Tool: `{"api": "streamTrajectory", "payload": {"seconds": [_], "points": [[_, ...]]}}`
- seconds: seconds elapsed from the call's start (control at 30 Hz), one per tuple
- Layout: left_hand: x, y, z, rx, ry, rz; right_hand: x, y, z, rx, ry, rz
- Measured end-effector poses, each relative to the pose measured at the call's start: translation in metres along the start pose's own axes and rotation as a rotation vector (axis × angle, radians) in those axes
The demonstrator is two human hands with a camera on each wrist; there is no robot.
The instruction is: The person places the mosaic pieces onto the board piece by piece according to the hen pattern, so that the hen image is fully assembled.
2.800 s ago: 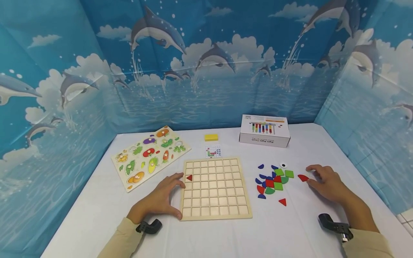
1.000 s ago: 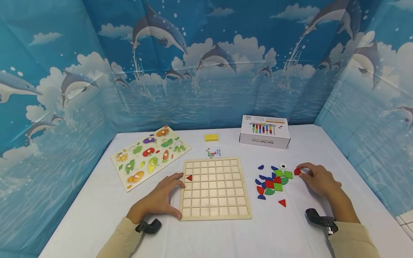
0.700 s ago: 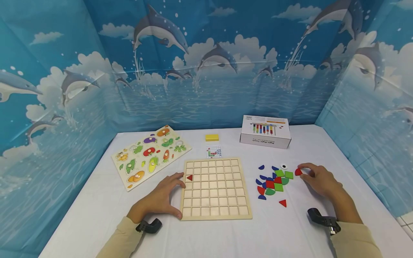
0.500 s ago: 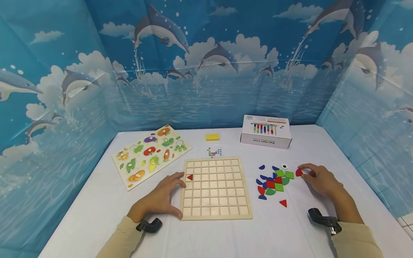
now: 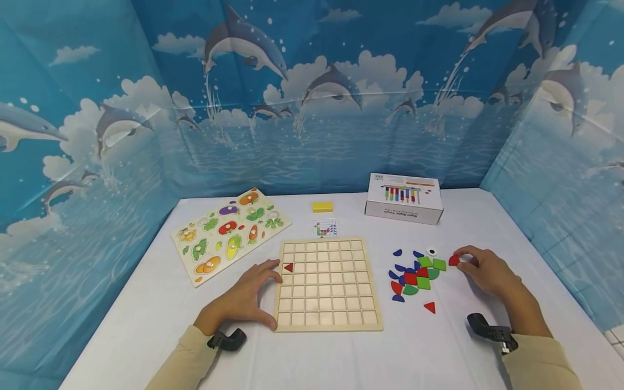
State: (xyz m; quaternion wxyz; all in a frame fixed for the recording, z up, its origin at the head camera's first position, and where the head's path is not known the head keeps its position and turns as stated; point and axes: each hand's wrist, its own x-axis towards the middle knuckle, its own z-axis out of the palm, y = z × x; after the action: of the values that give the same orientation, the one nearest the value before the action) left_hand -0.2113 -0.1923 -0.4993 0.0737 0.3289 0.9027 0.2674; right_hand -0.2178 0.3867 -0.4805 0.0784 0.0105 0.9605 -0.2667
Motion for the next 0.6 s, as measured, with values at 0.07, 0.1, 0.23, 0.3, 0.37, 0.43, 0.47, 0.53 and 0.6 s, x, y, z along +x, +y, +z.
{"api": "streamTrajectory", "payload": {"seconds": [0.07, 0.1, 0.23, 0.3, 0.37, 0.43, 0.47, 0.53, 0.6], "points": [[0.000, 0.001, 0.000, 0.001, -0.004, -0.004, -0.003, -0.001, -0.002, 0.003, 0.001, 0.008], [0.000, 0.002, 0.000, 0.002, -0.005, -0.005, -0.004, -0.001, -0.004, 0.010, -0.002, 0.017], [0.001, 0.002, 0.000, 0.008, -0.006, -0.010, -0.009, -0.001, -0.008, 0.033, -0.010, 0.040], [0.001, 0.002, 0.000, 0.011, -0.007, -0.011, -0.009, -0.001, -0.010, 0.043, -0.012, 0.040], [0.001, 0.002, 0.000, 0.014, -0.007, -0.012, -0.009, -0.001, -0.011, 0.044, -0.001, 0.033], [0.001, 0.002, 0.000, 0.016, -0.004, -0.009, -0.009, -0.002, -0.011, 0.042, 0.017, 0.025], [0.001, 0.002, 0.000, 0.014, -0.003, -0.007, -0.009, -0.003, -0.011, 0.043, 0.027, 0.020], [0.000, 0.002, 0.000, 0.012, -0.002, -0.003, -0.009, -0.007, -0.010, 0.046, 0.047, 0.001], [0.000, 0.002, 0.000, 0.007, -0.001, -0.002, -0.008, -0.013, -0.009, 0.053, 0.061, -0.027]]}}
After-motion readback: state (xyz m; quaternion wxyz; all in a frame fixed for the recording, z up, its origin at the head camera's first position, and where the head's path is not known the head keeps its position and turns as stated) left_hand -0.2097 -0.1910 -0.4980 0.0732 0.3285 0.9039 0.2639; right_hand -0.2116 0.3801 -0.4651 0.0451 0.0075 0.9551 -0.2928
